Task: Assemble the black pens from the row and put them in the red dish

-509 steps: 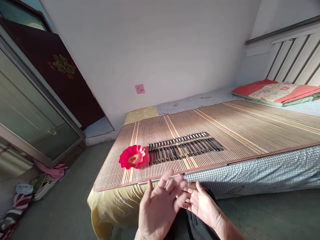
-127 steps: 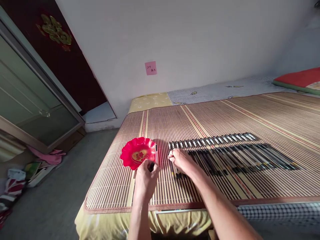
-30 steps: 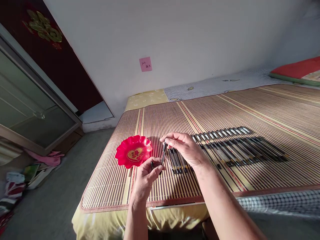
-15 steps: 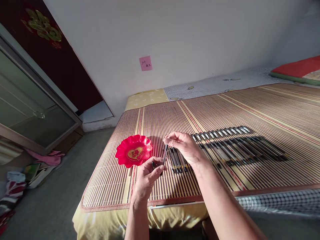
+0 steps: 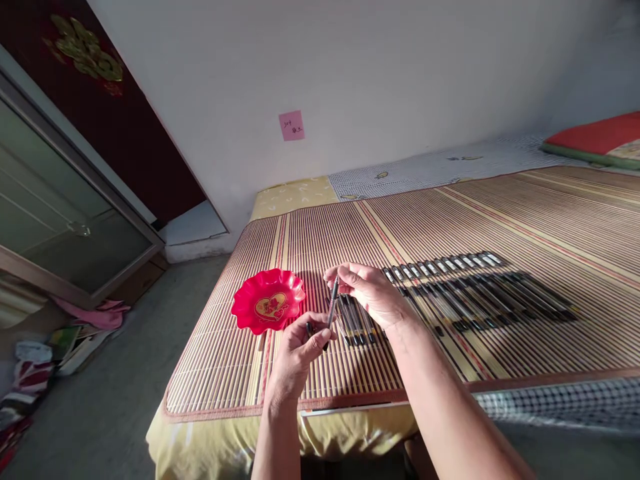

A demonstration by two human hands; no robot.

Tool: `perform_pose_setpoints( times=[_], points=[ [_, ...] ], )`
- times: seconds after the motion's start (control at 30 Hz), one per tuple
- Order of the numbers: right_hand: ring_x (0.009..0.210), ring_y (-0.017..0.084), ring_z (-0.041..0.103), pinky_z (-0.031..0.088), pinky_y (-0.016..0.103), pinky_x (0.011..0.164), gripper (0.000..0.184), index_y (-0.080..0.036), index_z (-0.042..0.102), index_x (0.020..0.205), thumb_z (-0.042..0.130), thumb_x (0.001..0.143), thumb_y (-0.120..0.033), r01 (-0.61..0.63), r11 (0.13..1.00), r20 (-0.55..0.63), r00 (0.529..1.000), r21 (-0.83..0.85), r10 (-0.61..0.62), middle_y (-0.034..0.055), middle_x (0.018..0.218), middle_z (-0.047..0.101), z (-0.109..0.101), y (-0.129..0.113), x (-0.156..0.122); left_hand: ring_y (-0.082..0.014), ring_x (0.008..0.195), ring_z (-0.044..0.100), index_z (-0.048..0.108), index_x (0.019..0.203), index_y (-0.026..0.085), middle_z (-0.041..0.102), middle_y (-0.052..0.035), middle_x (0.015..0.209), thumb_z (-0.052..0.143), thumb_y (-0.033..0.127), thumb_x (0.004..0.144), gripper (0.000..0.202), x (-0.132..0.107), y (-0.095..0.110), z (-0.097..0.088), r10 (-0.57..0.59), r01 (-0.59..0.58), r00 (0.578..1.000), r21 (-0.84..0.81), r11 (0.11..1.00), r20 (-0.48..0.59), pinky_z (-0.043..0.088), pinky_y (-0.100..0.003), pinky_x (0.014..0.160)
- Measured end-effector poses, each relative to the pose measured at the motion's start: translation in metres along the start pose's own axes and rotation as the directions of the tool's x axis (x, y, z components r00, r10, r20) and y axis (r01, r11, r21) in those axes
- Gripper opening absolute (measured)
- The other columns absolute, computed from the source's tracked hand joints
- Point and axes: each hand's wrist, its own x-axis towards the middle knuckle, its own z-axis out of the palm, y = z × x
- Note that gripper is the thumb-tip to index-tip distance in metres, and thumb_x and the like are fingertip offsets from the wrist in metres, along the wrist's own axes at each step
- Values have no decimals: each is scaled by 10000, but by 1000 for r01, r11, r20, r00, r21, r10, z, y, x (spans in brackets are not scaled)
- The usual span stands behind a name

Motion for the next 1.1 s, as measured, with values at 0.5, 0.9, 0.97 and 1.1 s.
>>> perform_pose_setpoints(
  times=[0.5,0.9,0.97,1.1],
  points=[
    [1057,229,665,500,399,972,269,-252,815,967,738,903,-502,34,995,52,998,95,-39,81,1131,764,-1,4,0,-80,667,511,746,1014,179,738,-43,823,857,405,833,310,-1,-3,0,-13,14,999,-30,999,43,334,-164,594],
    [752,163,598,485,331,779,307,-217,759,800,900,699,-470,-2,1000,-183,983,10,4,8,789,696,4,8,4,-104,645,532,758,927,177,652,19,725,827,310,773,215,3,-2,12,212,-160,962,272,949,-173,415,-211,622],
    [723,164,584,474,328,737,309,-211,750,786,878,721,-484,5,998,-218,976,-59,-18,9,760,683,3,10,6,-116,626,530,755,935,186,649,21,711,764,293,818,159,1,-2,16,268,-171,944,409,896,-191,407,-223,601],
    [694,163,581,468,327,706,340,-203,732,756,854,738,-519,22,993,-282,958,-118,-55,10,729,670,4,12,6,-157,677,602,731,903,202,691,-2,765,676,238,856,81,0,-3,28,453,-237,869,636,734,-199,457,-264,659]
  ],
)
